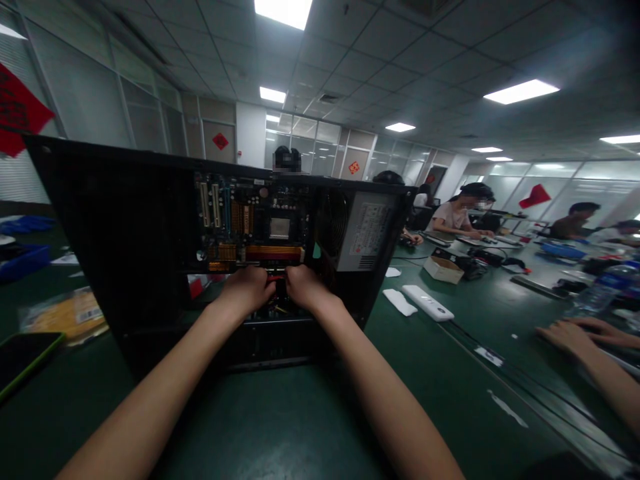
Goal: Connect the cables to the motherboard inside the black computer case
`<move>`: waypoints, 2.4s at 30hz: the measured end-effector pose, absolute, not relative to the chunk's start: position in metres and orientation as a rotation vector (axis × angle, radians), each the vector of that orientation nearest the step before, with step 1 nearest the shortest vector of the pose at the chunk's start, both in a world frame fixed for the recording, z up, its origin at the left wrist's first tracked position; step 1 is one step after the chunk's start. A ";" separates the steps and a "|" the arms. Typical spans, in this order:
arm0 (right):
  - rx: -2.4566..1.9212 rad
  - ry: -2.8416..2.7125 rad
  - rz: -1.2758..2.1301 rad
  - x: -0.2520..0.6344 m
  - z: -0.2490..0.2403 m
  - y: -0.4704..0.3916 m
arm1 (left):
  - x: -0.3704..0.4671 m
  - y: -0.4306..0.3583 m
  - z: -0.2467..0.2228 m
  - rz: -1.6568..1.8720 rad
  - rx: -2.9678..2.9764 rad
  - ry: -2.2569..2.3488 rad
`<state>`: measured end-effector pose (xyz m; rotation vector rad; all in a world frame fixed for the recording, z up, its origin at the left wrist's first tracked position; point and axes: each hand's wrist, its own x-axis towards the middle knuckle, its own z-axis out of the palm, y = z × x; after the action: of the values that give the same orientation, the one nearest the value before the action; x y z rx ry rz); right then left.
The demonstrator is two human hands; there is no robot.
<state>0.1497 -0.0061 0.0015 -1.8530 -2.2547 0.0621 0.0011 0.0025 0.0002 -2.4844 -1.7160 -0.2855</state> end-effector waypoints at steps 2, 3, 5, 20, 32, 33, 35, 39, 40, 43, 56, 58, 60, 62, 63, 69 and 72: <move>-1.846 -2.255 0.055 0.150 0.002 -0.007 | 0.001 0.002 0.000 -0.280 -2.479 -1.701; -1.842 -2.256 0.053 0.150 0.001 -0.007 | 0.001 0.002 0.000 -0.284 -2.480 -1.693; -1.833 -2.258 0.049 0.150 0.001 -0.008 | 0.001 0.002 0.001 -0.295 -2.485 -1.681; -1.858 -2.258 0.009 0.148 0.000 -0.007 | 0.001 0.002 0.002 -0.309 -2.481 -1.670; -1.875 -2.254 0.004 0.148 0.000 -0.007 | -0.001 0.004 0.000 -0.283 -2.478 -1.672; -1.878 -2.256 0.005 0.148 0.000 -0.007 | -0.001 0.004 0.000 -0.290 -2.475 -1.664; -1.881 -2.256 0.003 0.148 0.000 -0.007 | -0.002 0.005 -0.001 -0.303 -2.472 -1.652; -1.873 -2.254 -0.018 0.147 0.001 -0.006 | -0.001 0.006 -0.001 -0.315 -2.483 -1.645; -1.870 -2.255 -0.023 0.147 0.000 -0.005 | -0.001 0.005 -0.001 -0.314 -2.486 -1.648; -1.873 -2.256 -0.028 0.147 0.000 -0.005 | -0.001 0.004 0.001 -0.292 -2.485 -1.684; -1.885 -2.254 -0.016 0.147 0.005 -0.009 | -0.001 0.007 0.000 -0.244 -2.470 -1.669; -1.887 -2.256 -0.021 0.147 0.005 -0.009 | -0.001 0.007 0.001 -0.220 -2.473 -1.677; -1.884 -2.257 -0.036 0.147 0.004 -0.008 | -0.001 0.006 0.001 -0.221 -2.474 -1.694; -1.875 -2.261 -0.050 0.148 0.003 -0.008 | -0.001 0.006 0.001 -0.238 -2.469 -1.713; -1.871 -2.263 -0.053 0.148 0.003 -0.007 | -0.001 0.005 0.001 -0.245 -2.468 -1.716; -1.897 -2.253 -0.026 0.148 0.001 -0.007 | -0.002 0.004 0.001 -0.282 -2.495 -1.661; -1.890 -2.229 0.011 0.148 -0.001 -0.007 | -0.004 0.004 0.000 -0.280 -2.512 -1.674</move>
<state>0.1485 -0.0069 -0.0010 -1.8902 -2.2290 0.0112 -0.0038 0.0045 -0.0004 -2.5120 -1.6739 -0.2802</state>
